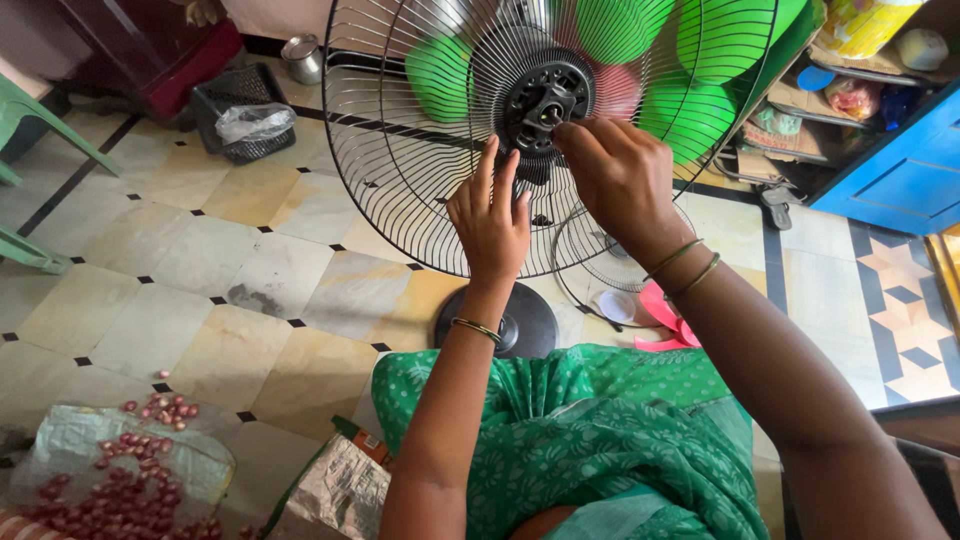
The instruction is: The person removes the front grill of a standing fan, manipulates the central hub and blade mounting area, then picks up a red fan blade and aligns it with the fan motor shaft.
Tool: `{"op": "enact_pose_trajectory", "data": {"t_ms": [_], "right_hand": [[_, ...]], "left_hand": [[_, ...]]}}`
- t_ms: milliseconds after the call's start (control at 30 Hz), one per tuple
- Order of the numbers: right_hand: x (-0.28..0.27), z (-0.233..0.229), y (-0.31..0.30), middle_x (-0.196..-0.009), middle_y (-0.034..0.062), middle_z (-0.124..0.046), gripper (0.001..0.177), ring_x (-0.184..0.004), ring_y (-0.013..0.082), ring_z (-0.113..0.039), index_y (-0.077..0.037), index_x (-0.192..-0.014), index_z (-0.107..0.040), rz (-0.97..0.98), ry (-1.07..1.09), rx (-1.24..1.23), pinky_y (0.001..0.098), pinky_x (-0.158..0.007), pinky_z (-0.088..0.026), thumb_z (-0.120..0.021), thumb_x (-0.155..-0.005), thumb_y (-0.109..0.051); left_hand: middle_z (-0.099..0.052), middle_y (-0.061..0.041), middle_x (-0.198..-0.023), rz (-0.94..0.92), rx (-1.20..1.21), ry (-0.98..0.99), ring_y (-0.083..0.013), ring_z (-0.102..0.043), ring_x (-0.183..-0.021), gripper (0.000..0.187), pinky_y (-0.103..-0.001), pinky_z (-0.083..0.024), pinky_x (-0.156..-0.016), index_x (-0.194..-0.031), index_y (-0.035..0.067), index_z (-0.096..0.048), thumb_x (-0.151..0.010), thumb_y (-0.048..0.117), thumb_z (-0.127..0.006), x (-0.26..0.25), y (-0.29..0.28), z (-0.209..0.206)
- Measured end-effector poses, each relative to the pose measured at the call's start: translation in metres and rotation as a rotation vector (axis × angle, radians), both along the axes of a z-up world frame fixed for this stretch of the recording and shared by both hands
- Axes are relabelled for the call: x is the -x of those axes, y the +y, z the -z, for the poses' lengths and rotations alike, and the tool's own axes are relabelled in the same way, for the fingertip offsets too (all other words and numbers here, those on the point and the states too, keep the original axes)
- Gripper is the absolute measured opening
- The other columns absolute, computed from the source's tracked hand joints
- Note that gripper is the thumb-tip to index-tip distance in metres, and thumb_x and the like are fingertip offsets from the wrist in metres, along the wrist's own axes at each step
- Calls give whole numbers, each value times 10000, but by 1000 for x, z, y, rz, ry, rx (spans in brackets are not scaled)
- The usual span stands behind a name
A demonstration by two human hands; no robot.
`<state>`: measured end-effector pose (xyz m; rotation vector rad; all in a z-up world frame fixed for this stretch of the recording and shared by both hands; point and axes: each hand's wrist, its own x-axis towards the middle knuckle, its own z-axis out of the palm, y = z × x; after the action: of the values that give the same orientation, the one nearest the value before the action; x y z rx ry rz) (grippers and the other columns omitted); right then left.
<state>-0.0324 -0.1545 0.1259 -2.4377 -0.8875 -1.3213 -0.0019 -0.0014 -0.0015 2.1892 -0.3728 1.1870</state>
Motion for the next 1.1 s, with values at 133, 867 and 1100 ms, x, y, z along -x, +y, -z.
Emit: {"op": "enact_pose_trajectory", "data": {"t_ms": [133, 867, 1100], "right_hand": [[1, 3, 6, -982, 47, -650, 114, -845, 248, -629, -73, -1024, -708, 57, -118, 84, 388, -716, -495, -774, -936, -102], [-15, 22, 20, -874, 59, -565, 147, -724, 225, -603, -38, -975, -691, 64, -127, -12, 359, -611, -490, -815, -968, -117], [-17, 19, 22, -879, 54, -560, 132, -734, 221, -600, -53, -976, -689, 107, -143, 18, 357, -618, -492, -800, -966, -123]], "left_hand": [[-437, -13, -1610, 15, 13, -5, -228, -551, -1234, 569, -416, -369, -1079, -1436, 163, -577, -905, 215, -776, 1, 0, 0], [-471, -46, -1575, 49, 68, -15, -244, -547, -1244, 542, -431, -374, -1089, -1404, 171, -592, -897, 209, -780, 7, -2, 0], [-628, 16, -1289, 30, 198, -77, -206, -590, -1123, 352, -411, -426, -986, -1275, 175, -659, -948, 245, -769, 3, -7, -15]]}}
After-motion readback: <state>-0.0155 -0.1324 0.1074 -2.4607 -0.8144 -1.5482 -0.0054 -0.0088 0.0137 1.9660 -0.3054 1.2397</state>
